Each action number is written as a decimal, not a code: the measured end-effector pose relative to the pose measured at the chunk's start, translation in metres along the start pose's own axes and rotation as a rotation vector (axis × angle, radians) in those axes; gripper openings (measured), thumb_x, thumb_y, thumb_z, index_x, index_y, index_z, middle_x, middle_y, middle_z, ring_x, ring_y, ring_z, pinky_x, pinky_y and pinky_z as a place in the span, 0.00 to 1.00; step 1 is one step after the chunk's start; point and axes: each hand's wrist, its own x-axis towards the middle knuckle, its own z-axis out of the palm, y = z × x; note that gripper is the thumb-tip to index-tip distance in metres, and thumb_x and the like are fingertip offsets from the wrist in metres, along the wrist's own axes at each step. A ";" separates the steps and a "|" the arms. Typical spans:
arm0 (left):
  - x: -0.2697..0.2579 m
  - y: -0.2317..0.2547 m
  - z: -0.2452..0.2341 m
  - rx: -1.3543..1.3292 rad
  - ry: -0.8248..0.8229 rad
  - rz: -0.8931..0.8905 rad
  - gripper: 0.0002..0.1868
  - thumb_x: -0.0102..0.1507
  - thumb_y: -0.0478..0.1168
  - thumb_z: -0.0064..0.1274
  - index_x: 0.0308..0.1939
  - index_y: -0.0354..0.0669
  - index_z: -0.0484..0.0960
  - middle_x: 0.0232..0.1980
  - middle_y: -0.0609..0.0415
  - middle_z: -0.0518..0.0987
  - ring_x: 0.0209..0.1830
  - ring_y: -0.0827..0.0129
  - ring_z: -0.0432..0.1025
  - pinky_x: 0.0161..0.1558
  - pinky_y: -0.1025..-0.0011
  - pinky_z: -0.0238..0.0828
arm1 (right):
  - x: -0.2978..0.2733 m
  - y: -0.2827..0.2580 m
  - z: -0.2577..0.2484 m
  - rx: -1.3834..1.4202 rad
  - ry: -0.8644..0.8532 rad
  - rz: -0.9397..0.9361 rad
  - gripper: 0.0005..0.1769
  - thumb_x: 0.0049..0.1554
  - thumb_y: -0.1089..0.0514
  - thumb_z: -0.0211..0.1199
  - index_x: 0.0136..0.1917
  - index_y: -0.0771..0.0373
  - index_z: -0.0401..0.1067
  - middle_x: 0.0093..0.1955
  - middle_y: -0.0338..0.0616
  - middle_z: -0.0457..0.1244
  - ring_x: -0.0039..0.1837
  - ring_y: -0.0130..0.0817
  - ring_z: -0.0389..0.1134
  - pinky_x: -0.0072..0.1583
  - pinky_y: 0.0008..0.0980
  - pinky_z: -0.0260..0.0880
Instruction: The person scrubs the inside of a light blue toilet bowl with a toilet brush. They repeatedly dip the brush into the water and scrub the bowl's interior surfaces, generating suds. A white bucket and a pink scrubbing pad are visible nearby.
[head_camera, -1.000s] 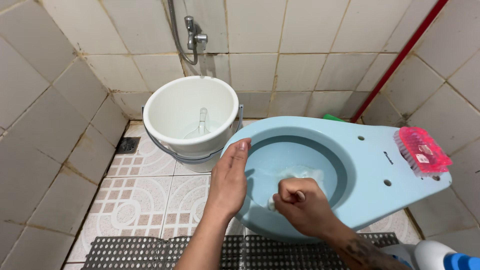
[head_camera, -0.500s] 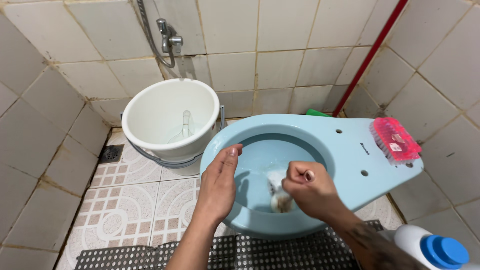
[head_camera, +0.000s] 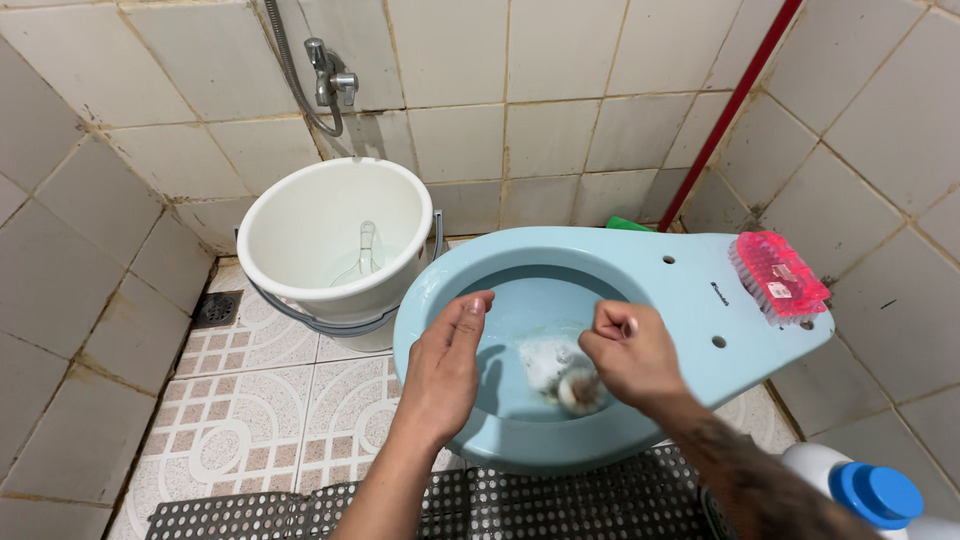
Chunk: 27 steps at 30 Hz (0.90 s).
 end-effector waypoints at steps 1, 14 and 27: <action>-0.001 0.001 0.001 0.000 -0.006 -0.006 0.33 0.67 0.63 0.34 0.62 0.48 0.80 0.62 0.45 0.81 0.67 0.57 0.73 0.65 0.64 0.65 | 0.001 0.005 0.004 0.031 0.037 -0.013 0.24 0.47 0.70 0.61 0.25 0.59 0.47 0.24 0.30 0.46 0.30 0.23 0.47 0.33 0.31 0.48; -0.006 0.019 -0.001 0.036 -0.038 -0.176 0.32 0.66 0.62 0.35 0.62 0.50 0.80 0.50 0.42 0.87 0.35 0.57 0.75 0.48 0.63 0.75 | 0.007 -0.003 -0.029 0.071 -0.050 -0.063 0.27 0.50 0.67 0.66 0.25 0.59 0.47 0.24 0.28 0.45 0.30 0.20 0.46 0.32 0.29 0.47; -0.003 0.006 -0.002 0.023 0.002 0.009 0.30 0.68 0.61 0.36 0.59 0.46 0.81 0.53 0.44 0.86 0.58 0.58 0.78 0.60 0.66 0.69 | 0.022 -0.025 -0.038 -0.193 -0.170 -0.059 0.31 0.51 0.58 0.71 0.24 0.59 0.47 0.24 0.31 0.43 0.31 0.23 0.44 0.32 0.32 0.48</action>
